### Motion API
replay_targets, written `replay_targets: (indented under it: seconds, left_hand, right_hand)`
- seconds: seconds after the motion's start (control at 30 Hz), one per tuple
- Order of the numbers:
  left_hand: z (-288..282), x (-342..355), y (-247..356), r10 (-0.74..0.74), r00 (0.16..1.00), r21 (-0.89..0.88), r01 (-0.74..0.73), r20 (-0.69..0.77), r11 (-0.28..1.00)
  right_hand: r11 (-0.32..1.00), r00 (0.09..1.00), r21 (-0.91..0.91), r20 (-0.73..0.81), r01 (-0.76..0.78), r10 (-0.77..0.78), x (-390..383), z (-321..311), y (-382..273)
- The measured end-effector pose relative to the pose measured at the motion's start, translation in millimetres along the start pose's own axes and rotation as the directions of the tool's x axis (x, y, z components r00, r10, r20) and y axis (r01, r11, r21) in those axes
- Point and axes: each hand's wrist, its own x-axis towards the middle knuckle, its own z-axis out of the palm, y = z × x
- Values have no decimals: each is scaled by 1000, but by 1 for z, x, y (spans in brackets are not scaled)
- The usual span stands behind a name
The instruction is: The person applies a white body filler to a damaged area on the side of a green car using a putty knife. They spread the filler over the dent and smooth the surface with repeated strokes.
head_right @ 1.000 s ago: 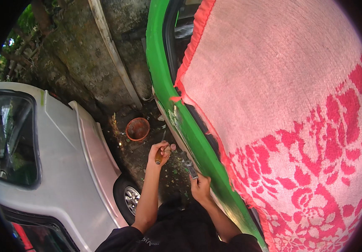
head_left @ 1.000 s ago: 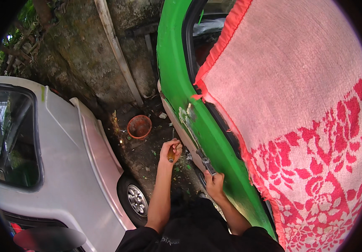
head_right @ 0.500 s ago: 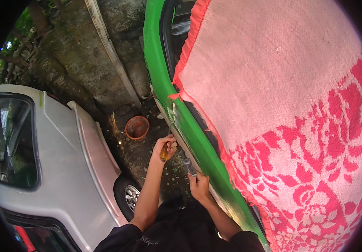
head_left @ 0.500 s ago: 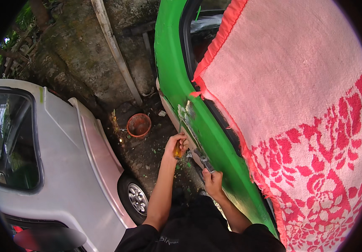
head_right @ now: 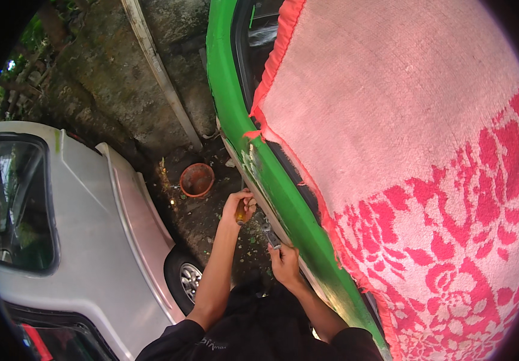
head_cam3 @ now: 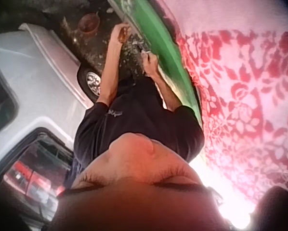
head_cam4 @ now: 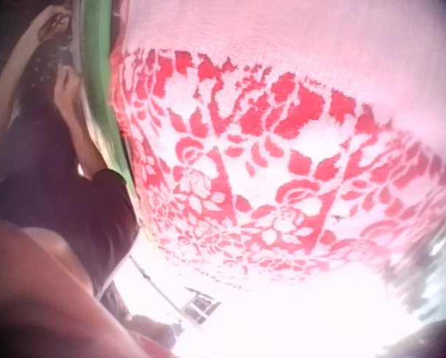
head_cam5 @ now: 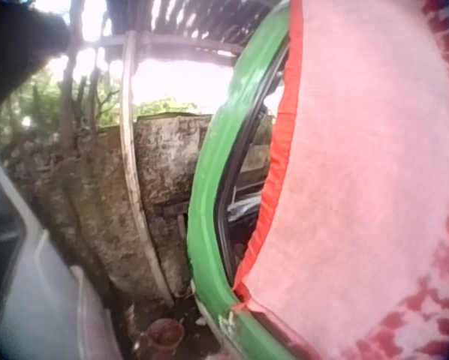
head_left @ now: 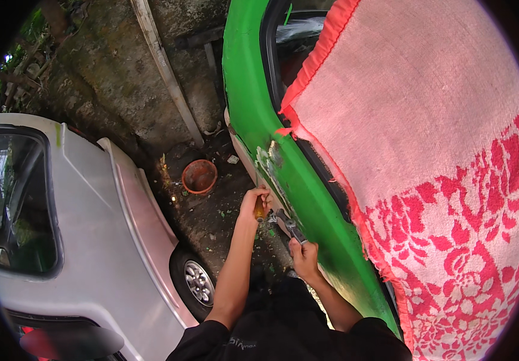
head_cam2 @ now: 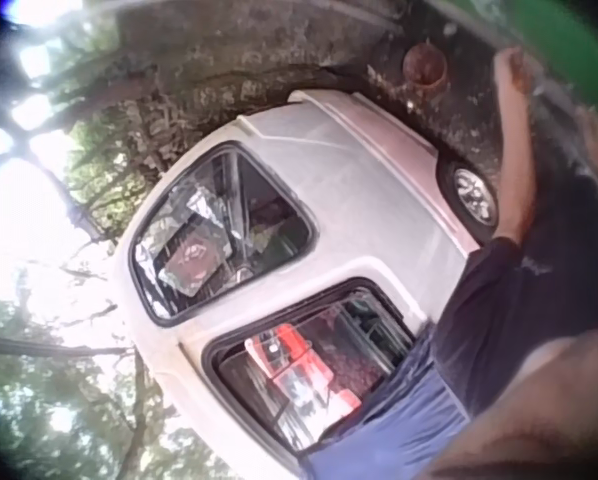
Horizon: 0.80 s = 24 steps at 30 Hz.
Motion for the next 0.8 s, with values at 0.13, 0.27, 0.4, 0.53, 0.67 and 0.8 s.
replay_targets:
  seconds: [0.13,0.27,0.4,0.53,0.67,0.8]
  left_hand:
    - [-11,1,12,30,1000,56,-30,10,998]
    - [7,-7,14,2,998,111,-8,59,994]
    - [13,-13,12,-42,999,146,39,19,989]
    - [18,-14,10,-27,1000,167,26,0,986]
    - [22,-15,5,12,998,224,3,-65,975]
    - [17,-15,6,6,998,182,6,-64,983]
  right_hand:
    - [1000,1000,13,-20,-13,13,-2,3,0]
    - [999,998,17,-43,-51,52,-4,3,6]
    - [998,997,2,-46,-65,65,-7,3,2]
    - [997,996,57,-70,-57,61,-7,5,-2]
    - [997,997,35,-47,-65,66,-8,4,1]
    - [996,995,43,-60,-76,78,-10,6,-6]
